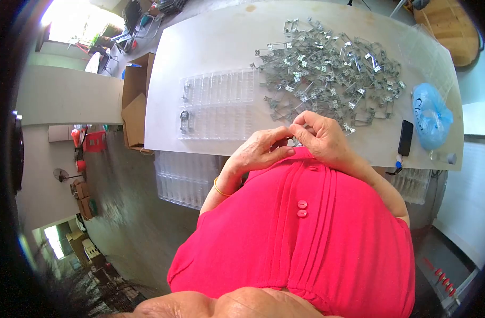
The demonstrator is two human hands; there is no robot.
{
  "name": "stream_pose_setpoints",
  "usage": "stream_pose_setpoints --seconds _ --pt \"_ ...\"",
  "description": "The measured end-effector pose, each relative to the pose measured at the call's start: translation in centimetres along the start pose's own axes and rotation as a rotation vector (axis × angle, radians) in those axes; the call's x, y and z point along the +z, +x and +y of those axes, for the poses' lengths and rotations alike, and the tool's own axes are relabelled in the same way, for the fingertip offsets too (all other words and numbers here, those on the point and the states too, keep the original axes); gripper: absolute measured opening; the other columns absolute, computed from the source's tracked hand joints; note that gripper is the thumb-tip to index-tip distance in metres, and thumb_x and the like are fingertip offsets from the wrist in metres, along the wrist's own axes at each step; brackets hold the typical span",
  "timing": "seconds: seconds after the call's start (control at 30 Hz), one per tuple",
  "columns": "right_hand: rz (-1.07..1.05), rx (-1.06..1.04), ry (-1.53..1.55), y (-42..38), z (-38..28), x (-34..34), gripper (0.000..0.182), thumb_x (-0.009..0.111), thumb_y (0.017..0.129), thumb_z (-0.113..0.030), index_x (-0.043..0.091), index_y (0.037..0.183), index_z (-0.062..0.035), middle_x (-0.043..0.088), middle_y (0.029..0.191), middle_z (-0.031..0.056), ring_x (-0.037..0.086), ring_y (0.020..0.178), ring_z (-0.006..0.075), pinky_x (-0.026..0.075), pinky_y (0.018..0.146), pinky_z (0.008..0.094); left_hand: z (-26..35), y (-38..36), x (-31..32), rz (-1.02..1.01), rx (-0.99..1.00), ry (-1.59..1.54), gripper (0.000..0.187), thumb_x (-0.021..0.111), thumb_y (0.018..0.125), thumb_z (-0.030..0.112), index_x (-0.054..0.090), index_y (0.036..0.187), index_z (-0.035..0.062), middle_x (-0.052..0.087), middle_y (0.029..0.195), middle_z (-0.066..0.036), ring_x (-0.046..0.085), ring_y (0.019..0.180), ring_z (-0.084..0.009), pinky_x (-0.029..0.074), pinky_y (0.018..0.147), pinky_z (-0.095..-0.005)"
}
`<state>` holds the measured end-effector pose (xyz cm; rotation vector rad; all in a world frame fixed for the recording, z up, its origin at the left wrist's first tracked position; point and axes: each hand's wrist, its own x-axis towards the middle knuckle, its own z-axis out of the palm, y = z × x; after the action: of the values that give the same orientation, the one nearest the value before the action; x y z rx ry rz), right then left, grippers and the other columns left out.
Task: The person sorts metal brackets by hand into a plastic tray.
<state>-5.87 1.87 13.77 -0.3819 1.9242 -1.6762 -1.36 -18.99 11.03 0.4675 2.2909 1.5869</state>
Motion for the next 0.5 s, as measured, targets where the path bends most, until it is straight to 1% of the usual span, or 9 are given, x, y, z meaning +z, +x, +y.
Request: stream_pose_setpoints --seconds 0.13,0.17,0.23,0.33,0.37,0.4,0.43,0.47,0.5 --pt "0.16 -0.059 0.063 0.7 0.3 1.7 0.015 0.06 0.1 -0.017 0.061 0.093 -0.0041 0.046 0.065 -0.0103 0.036 0.06 -0.0013 0.029 0.051 0.0204 -0.8 -0.1 -1.5 -0.075 -0.013 -0.076 0.035 0.067 0.093 0.028 0.061 0.116 0.0025 0.064 0.084 -0.011 0.058 0.072 -0.0207 0.048 0.068 -0.0348" --pt "0.169 -0.051 0.071 0.8 0.5 1.8 0.015 0.06 0.1 -0.017 0.061 0.093 -0.004 0.047 0.066 -0.0099 0.037 0.06 -0.001 0.03 0.051 0.0201 -0.8 -0.1 -2.1 -0.085 -0.012 -0.076 0.035 0.067 0.093 0.028 0.061 0.116 0.0025 0.064 0.084 -0.011 0.058 0.072 -0.0207 0.048 0.068 -0.0348" --pt "0.191 -0.041 0.084 1.4 0.7 2.0 0.015 0.06 0.1 -0.017 0.061 0.092 -0.0039 0.048 0.067 -0.0094 0.038 0.06 -0.0008 0.031 0.051 0.0199 -0.4 0.2 -3.0 -0.235 0.092 0.078 0.036 0.064 0.095 0.03 0.061 0.117 0.0019 0.066 0.088 -0.012 0.06 0.074 -0.0207 0.049 0.068 -0.0354" --pt "0.286 -0.037 0.197 1.7 0.3 1.8 0.015 0.06 0.101 -0.018 0.06 0.094 -0.0048 0.052 0.066 -0.0067 0.043 0.057 0.0003 0.035 0.05 0.0195 -0.6 0.3 -3.5 -0.33 0.073 0.02 0.038 0.063 0.096 0.034 0.062 0.117 0.0024 0.066 0.089 -0.011 0.061 0.078 -0.0172 0.049 0.072 -0.0343" --pt "0.321 -0.002 0.287 1.5 -0.2 1.4 0.014 0.059 0.101 -0.018 0.06 0.095 -0.0054 0.055 0.067 -0.0043 0.045 0.057 0.0017 0.036 0.05 0.0193 -1.2 0.4 -3.1 -0.223 0.084 -0.119 0.042 0.059 0.098 0.038 0.061 0.118 0.0011 0.063 0.082 -0.007 0.056 0.075 -0.0131 0.046 0.068 -0.0306" --pt "0.354 0.031 0.379 1.3 -0.4 1.1 0.014 0.059 0.101 -0.019 0.059 0.096 -0.006 0.058 0.069 -0.0019 0.047 0.056 0.0031 0.038 0.05 0.0191 -1.6 0.3 -3.4 -0.231 0.086 -0.114 0.042 0.059 0.098 0.038 0.061 0.118 0.0011 0.063 0.082 -0.007 0.056 0.075 -0.0131 0.046 0.068 -0.0306" --pt "0.338 -0.016 0.398 1.0 -0.2 0.8 0.013 0.057 0.102 -0.019 0.057 0.099 -0.0059 0.066 0.079 0.0048 0.055 0.059 0.0052 0.043 0.052 0.0195 -1.8 0.2 -3.9 -0.198 -0.046 -0.353 0.046 0.056 0.1 0.041 0.06 0.119 0.0 0.06 0.079 -0.006 0.053 0.073 -0.0116 0.043 0.066 -0.0282" --pt "0.345 -0.019 0.401 1.0 -0.4 1.1 0.013 0.057 0.102 -0.019 0.057 0.099 -0.0059 0.066 0.079 0.0048 0.055 0.059 0.0052 0.043 0.052 0.0195 -1.6 0.3 -4.4 -0.161 -0.18 -0.591 0.049 0.053 0.101 0.044 0.059 0.12 -0.0011 0.057 0.076 -0.004 0.049 0.07 -0.01 0.039 0.063 -0.0258" --pt "0.374 -0.073 0.407 0.8 -0.6 1.6 0.011 0.057 0.102 -0.017 0.056 0.101 -0.0053 0.068 0.085 0.0071 0.059 0.064 0.0063 0.046 0.054 0.0202 -1.8 0.4 -4.6 -0.167 -0.177 -0.588 0.049 0.053 0.101 0.044 0.059 0.12 -0.0011 0.057 0.076 -0.004 0.049 0.07 -0.01 0.039 0.063 -0.0258"
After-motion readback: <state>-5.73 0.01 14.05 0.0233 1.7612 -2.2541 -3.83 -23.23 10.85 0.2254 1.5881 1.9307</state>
